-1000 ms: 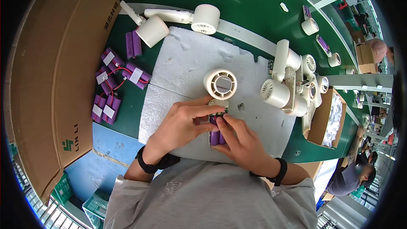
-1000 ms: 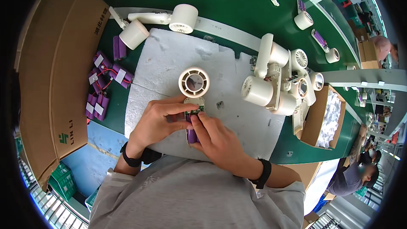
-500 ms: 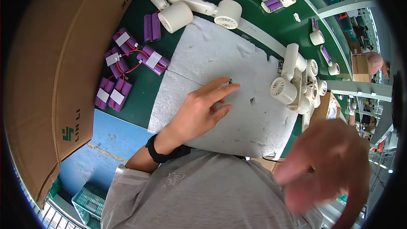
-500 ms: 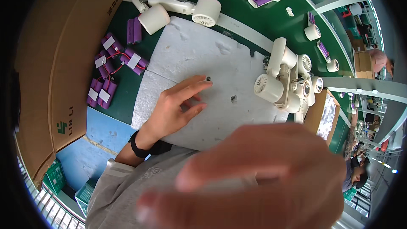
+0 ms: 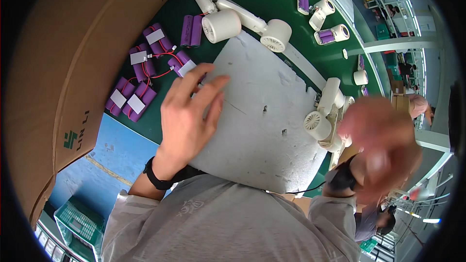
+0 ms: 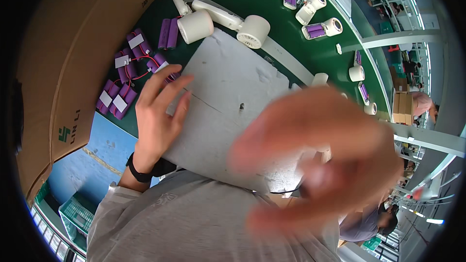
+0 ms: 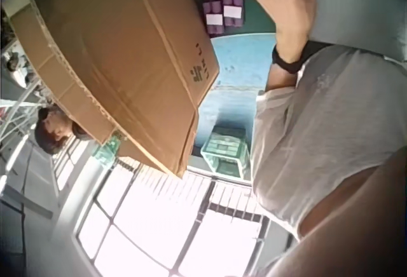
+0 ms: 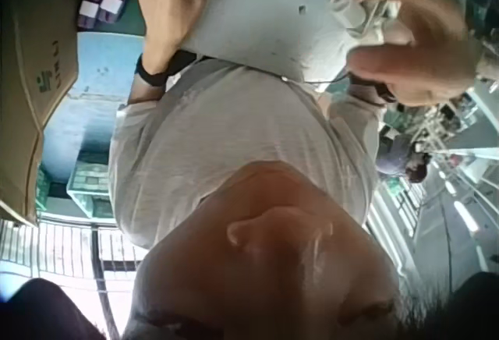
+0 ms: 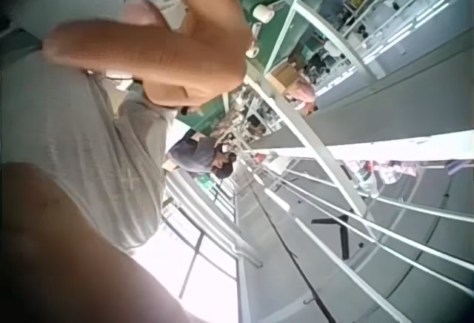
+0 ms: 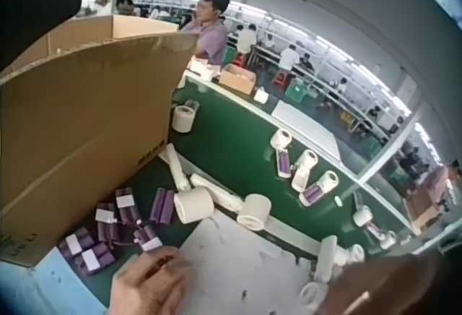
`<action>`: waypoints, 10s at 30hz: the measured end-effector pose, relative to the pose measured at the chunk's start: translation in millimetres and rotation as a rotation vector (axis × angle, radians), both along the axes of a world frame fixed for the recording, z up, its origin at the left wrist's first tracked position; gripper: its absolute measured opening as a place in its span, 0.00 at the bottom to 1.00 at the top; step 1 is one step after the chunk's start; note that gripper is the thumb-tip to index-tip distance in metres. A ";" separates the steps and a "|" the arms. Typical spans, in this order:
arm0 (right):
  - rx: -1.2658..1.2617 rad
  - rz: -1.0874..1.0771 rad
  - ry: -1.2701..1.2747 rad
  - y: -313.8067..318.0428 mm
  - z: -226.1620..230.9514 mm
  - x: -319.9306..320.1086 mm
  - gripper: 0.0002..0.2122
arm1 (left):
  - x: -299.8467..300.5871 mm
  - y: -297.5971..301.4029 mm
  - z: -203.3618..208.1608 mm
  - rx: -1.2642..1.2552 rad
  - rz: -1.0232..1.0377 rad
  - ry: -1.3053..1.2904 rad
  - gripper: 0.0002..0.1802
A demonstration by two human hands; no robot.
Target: The person assembles portable fans by connecting battery wire plugs into the circuit boards and fitting the battery packs into the fan handle housings by hand.
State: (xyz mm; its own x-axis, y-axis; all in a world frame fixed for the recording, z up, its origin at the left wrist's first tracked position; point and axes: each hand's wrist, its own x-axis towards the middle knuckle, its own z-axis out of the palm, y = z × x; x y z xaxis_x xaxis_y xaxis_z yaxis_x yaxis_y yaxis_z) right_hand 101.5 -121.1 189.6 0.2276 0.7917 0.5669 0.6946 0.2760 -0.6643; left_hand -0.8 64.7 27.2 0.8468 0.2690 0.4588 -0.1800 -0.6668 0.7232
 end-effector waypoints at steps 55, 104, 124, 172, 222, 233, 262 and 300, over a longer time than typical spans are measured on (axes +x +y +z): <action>-0.199 -0.530 1.202 -68.1 -112.8 -75.7 0.13 | -4.9 -76.1 12.1 -0.273 -0.595 -0.154 0.30; -0.338 -0.574 0.613 -85.0 -140.6 -48.5 0.06 | 7.8 -48.5 -9.6 -0.505 -0.589 0.405 0.13; -0.501 -0.748 0.356 -57.8 -149.4 -60.6 0.10 | 11.6 -39.1 -19.1 -0.649 -0.668 0.451 0.16; -0.474 -0.727 0.303 -64.9 -153.0 -54.4 0.09 | 9.6 -43.8 -21.3 -0.937 -0.594 0.468 0.16; -0.318 -0.816 0.292 -59.4 -156.0 -53.0 0.14 | 11.8 -61.7 -7.2 -0.396 -0.480 0.302 0.20; -0.375 -0.828 0.303 -64.6 -153.4 -54.5 0.11 | 12.3 -67.1 -7.9 -0.394 -0.500 0.424 0.25; -0.481 -0.902 0.052 -56.4 -149.6 -67.3 0.12 | 18.4 -60.5 -20.0 -0.517 -0.584 0.285 0.22; -0.715 -1.039 0.171 -114.3 -132.7 -79.3 0.10 | 8.8 -81.5 -13.7 -0.328 -0.434 0.336 0.19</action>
